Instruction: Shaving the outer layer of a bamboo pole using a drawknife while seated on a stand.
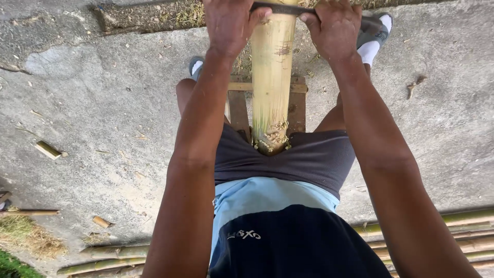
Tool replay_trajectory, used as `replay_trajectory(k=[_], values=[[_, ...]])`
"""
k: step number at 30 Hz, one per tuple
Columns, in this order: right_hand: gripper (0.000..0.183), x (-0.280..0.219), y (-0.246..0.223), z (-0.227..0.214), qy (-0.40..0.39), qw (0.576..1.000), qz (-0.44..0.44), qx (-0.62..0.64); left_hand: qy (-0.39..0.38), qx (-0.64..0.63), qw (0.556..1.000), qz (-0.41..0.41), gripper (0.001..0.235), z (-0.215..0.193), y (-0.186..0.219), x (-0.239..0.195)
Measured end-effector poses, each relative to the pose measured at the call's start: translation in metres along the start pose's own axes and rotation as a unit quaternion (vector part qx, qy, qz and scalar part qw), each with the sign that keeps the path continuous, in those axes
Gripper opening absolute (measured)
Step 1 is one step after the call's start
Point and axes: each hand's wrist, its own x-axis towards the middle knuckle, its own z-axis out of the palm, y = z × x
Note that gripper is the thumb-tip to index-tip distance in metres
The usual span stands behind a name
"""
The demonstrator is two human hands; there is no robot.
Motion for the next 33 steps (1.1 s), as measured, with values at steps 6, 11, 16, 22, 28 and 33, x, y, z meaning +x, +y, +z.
replay_trajectory(k=[6, 11, 16, 22, 28, 33], values=[[0.056, -0.066, -0.029, -0.009, -0.147, 0.988, 0.033, -0.023, 0.058, 0.046, 0.995, 0.067, 0.049, 0.013, 0.007, -0.089], [0.055, -0.152, -0.098, -0.06, -0.235, 0.971, 0.048, 0.023, -0.05, 0.009, 0.999, 0.012, 0.045, -0.011, 0.051, -0.201], [0.047, -0.175, -0.117, -0.077, -0.222, 0.965, 0.077, 0.113, -0.077, -0.044, 0.996, 0.022, 0.041, -0.012, 0.056, -0.217], [0.051, -0.112, -0.069, -0.051, -0.199, 0.974, 0.087, 0.06, -0.045, 0.004, 0.995, 0.086, 0.053, 0.012, 0.018, -0.125], [0.055, -0.033, -0.007, -0.011, -0.136, 0.988, 0.073, 0.024, 0.089, 0.026, 0.986, 0.135, 0.047, 0.006, 0.0, -0.026], [0.051, -0.017, -0.011, -0.017, 0.006, 0.996, -0.04, -0.076, 0.124, -0.003, 0.99, 0.062, 0.039, 0.009, 0.009, -0.039]])
